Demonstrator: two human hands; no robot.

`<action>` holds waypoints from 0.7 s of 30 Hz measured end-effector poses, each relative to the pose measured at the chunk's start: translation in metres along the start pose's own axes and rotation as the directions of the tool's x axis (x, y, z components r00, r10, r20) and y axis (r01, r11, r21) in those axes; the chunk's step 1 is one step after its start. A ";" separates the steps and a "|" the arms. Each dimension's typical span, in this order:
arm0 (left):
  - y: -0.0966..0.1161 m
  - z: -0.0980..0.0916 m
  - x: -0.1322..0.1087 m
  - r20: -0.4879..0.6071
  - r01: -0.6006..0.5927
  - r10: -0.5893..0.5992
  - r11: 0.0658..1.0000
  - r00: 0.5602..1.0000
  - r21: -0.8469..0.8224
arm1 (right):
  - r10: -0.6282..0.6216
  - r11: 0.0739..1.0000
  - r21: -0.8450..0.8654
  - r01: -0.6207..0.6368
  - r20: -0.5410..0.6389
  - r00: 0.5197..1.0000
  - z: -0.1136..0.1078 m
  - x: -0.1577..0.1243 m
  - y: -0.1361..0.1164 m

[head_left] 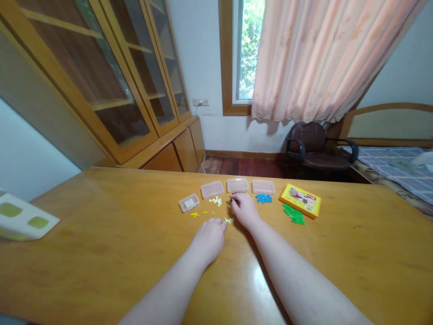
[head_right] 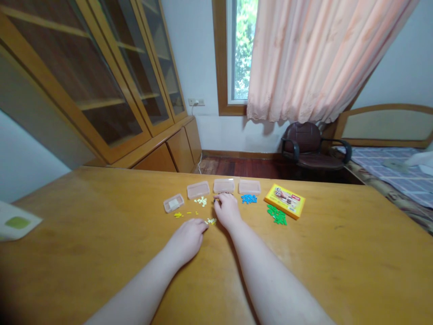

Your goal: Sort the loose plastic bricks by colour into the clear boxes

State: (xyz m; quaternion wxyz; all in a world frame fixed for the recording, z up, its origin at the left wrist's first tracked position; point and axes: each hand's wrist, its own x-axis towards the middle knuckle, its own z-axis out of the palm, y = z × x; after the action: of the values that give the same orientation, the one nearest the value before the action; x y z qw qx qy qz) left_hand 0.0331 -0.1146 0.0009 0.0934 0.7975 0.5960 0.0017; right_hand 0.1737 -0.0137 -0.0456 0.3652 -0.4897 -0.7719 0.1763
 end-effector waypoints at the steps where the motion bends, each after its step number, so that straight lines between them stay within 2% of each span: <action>1: -0.002 0.002 0.002 -0.025 -0.003 0.003 1.000 1.000 -0.021 | -0.001 1.000 0.001 0.001 -0.001 1.000 0.000 0.000 0.000; 5: -0.010 0.007 0.008 -0.099 -0.005 -0.001 0.998 0.995 -0.061 | -0.004 1.000 0.007 0.004 -0.015 1.000 0.002 0.000 0.003; 11: -0.007 0.012 0.009 -0.118 -0.096 0.087 0.993 0.989 -0.073 | 0.002 1.000 0.012 -0.002 -0.017 1.000 0.003 0.001 0.003; 17: -0.008 0.020 0.012 -0.180 -0.044 0.030 0.996 0.983 -0.074 | 0.005 0.999 0.046 -0.003 -0.041 0.999 0.003 0.001 0.003; 21: -0.005 0.022 0.012 -0.179 -0.134 0.120 0.989 0.977 -0.069 | 0.026 0.998 0.062 -0.023 -0.045 0.999 0.003 0.001 0.004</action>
State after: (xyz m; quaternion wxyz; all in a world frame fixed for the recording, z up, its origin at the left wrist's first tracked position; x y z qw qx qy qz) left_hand 0.0341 -0.1053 -0.0224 0.0726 0.8263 0.5493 0.1015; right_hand 0.1736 -0.0103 -0.0502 0.3955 -0.4917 -0.7514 0.1929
